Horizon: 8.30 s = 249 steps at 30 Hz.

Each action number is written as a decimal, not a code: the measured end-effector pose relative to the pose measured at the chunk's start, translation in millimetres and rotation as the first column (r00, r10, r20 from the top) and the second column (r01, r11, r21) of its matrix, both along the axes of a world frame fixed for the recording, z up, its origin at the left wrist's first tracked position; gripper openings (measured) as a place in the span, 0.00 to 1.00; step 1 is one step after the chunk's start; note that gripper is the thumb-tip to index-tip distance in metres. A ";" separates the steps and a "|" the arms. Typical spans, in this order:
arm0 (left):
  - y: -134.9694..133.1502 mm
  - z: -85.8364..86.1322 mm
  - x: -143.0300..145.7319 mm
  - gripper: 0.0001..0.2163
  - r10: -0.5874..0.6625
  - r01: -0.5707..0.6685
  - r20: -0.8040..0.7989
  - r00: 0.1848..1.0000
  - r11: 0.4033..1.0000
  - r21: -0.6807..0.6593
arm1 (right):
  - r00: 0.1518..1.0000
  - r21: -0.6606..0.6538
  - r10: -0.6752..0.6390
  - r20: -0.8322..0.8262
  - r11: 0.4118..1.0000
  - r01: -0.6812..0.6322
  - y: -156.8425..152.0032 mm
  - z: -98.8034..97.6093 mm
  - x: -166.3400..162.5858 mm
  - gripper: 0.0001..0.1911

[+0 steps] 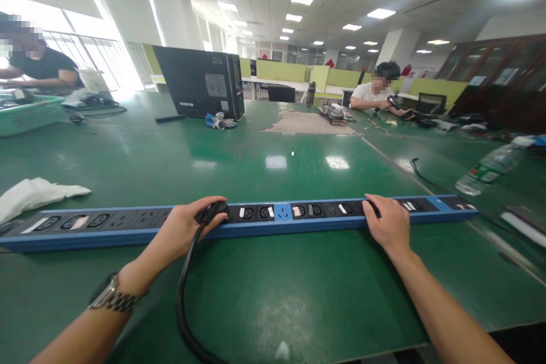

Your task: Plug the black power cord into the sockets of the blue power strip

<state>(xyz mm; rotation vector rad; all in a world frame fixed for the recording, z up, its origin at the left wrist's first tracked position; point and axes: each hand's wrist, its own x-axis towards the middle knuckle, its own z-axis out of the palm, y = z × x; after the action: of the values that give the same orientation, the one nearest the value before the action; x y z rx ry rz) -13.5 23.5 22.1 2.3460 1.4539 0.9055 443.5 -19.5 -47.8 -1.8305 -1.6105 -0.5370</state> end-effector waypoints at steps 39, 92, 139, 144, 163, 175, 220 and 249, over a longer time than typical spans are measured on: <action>-3.3 -17.0 152.9 0.14 -0.013 0.015 0.214 0.977 1.000 -0.006 | 0.991 -0.033 -0.121 0.065 0.992 0.123 8.0 -6.5 10.7 0.22; -5.0 -19.3 6.3 0.20 0.161 -0.159 0.201 0.966 0.987 -0.026 | 0.990 -0.016 -0.118 0.080 0.993 0.120 10.0 -13.7 18.8 0.23; -1.7 -21.7 127.7 0.14 -0.068 0.067 0.005 0.998 0.989 0.129 | 0.990 -0.031 -0.131 0.051 0.991 0.132 8.4 -8.4 11.6 0.23; -1.9 -24.7 128.4 0.13 -0.126 0.133 -0.051 0.991 0.972 0.192 | 0.990 -0.040 -0.136 0.042 0.990 0.138 8.0 -6.9 9.8 0.23; -4.0 -16.3 242.8 0.13 -0.101 0.102 -0.047 0.994 0.994 0.033 | 0.991 -0.050 -0.132 0.032 0.990 0.134 8.5 -6.2 8.6 0.21; -14.3 -13.0 255.7 0.12 -0.181 0.189 -0.129 0.975 0.981 0.051 | 0.992 -0.047 -0.124 0.034 0.991 0.125 7.4 -4.8 8.5 0.21; -7.3 -19.7 134.1 0.12 0.073 -0.075 0.025 0.997 0.995 0.066 | 0.992 -0.030 -0.123 0.032 0.992 0.124 8.3 -9.4 11.2 0.21; -14.7 -9.8 248.8 0.13 0.048 -0.049 -0.007 0.999 0.995 -0.089 | 0.989 -0.052 -0.144 0.042 0.988 0.147 7.2 -5.3 7.8 0.22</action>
<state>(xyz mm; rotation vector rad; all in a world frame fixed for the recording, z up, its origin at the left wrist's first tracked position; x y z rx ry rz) 235.4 8.8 12.3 2.2599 1.5272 0.8292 451.3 -12.3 -53.0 -2.0014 -1.5379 -0.6000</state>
